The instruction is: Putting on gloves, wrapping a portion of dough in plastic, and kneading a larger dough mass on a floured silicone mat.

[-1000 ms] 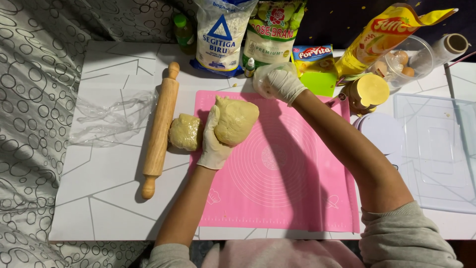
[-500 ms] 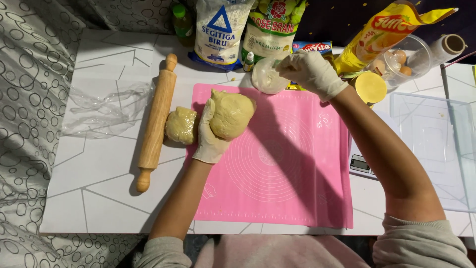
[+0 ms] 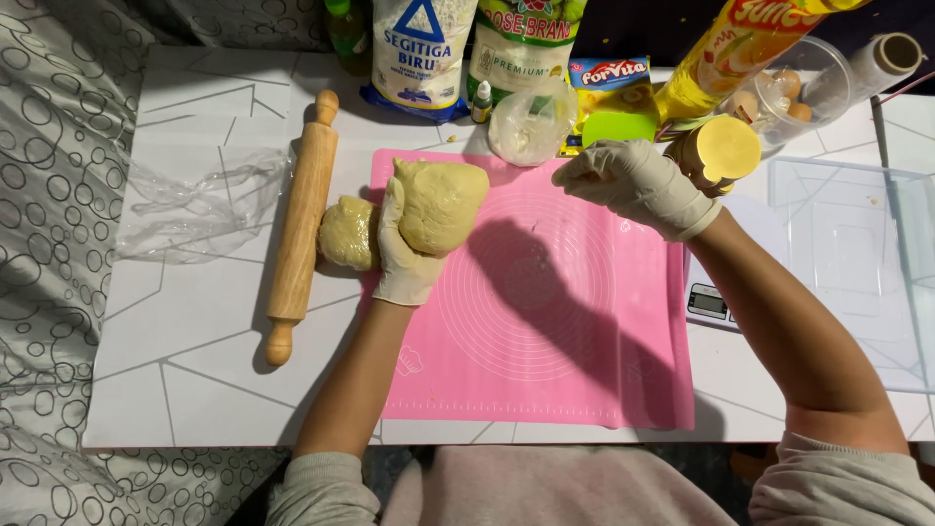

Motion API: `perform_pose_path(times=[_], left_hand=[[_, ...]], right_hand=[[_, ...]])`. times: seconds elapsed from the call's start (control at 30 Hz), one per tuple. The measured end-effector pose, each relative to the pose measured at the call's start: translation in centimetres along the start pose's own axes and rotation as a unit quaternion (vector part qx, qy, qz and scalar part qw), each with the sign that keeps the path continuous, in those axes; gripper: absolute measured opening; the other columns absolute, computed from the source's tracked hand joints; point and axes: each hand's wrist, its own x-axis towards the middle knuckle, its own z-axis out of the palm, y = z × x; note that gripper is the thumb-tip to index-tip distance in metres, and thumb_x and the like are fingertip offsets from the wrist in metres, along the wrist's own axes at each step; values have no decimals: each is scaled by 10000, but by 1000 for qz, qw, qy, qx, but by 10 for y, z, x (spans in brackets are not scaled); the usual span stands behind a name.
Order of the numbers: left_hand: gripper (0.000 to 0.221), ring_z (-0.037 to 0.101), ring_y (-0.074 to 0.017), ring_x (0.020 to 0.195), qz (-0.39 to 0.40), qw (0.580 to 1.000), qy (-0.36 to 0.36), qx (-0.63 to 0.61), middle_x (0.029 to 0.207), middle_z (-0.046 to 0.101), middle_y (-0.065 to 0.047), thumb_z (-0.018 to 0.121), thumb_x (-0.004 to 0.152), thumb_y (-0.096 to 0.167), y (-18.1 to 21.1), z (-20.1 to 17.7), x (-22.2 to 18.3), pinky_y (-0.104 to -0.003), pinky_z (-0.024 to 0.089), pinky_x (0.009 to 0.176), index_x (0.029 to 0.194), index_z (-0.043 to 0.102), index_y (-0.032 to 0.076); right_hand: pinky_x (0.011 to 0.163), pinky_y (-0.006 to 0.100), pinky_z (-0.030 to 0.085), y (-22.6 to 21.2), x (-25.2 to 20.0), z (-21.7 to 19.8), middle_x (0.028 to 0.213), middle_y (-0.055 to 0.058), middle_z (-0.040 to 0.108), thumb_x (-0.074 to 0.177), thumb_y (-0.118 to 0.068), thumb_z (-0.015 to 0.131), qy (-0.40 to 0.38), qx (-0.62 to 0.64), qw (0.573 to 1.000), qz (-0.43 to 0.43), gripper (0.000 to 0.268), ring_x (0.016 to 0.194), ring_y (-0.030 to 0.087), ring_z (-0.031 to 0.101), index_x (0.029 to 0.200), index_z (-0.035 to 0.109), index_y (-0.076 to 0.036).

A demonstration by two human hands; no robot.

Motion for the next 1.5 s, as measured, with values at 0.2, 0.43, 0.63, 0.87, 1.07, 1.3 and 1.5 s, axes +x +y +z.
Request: perform_pose_path(times=[0.2,0.43,0.63,0.87,1.07,1.3,1.5], left_hand=[[356,691,-286,1193,-9,1000,2,-8,1285,722,-69,741,904,415,0,6,-5,-533,567,1040,1221,737,253],[376,691,-285,1187,-12,999,-4,-31,1295,714,-62,735,908,420,3,10,-7,-526,579,1014,1229,732,223],[427,703,-327,1148,-22,999,18,-34,1268,723,-91,757,870,456,7,2,2,-557,598,967,1206,731,195],[419,688,-369,1167,-20,997,32,-67,1274,709,-138,756,885,399,1,6,-5,-591,588,989,1205,731,130],[415,718,-317,1122,21,999,38,-17,1222,741,-100,788,841,435,0,10,-18,-554,609,973,1169,756,182],[389,705,-308,1156,27,999,41,12,1240,736,-84,782,858,439,1,9,-15,-527,596,994,1169,757,206],[385,708,-280,1150,38,998,35,36,1230,741,-60,787,852,447,-2,11,-15,-508,597,999,1168,749,231]], right_hand=[[788,351,556,10,19,18,959,116,729,935,-187,794,6,23,999,-37,184,886,253,706,1095,790,-97],[800,369,556,21,36,31,953,112,726,919,-212,809,11,15,997,-78,214,900,271,715,1100,777,-101],[778,393,557,5,38,42,935,144,710,920,-146,774,-7,49,994,-101,174,892,296,710,1074,766,-65],[753,333,558,-59,14,56,926,100,720,904,-129,767,-78,119,979,-145,161,867,209,704,1057,772,-81],[696,320,569,-50,-5,80,876,84,729,882,-195,800,-108,96,977,-156,166,795,215,721,1017,780,-102],[663,284,568,-58,-49,54,854,41,737,865,-204,818,-136,77,982,-103,160,740,173,715,998,798,-119],[639,314,568,-35,-94,30,827,99,757,865,-165,788,-132,61,989,4,132,710,173,713,972,793,-87]])
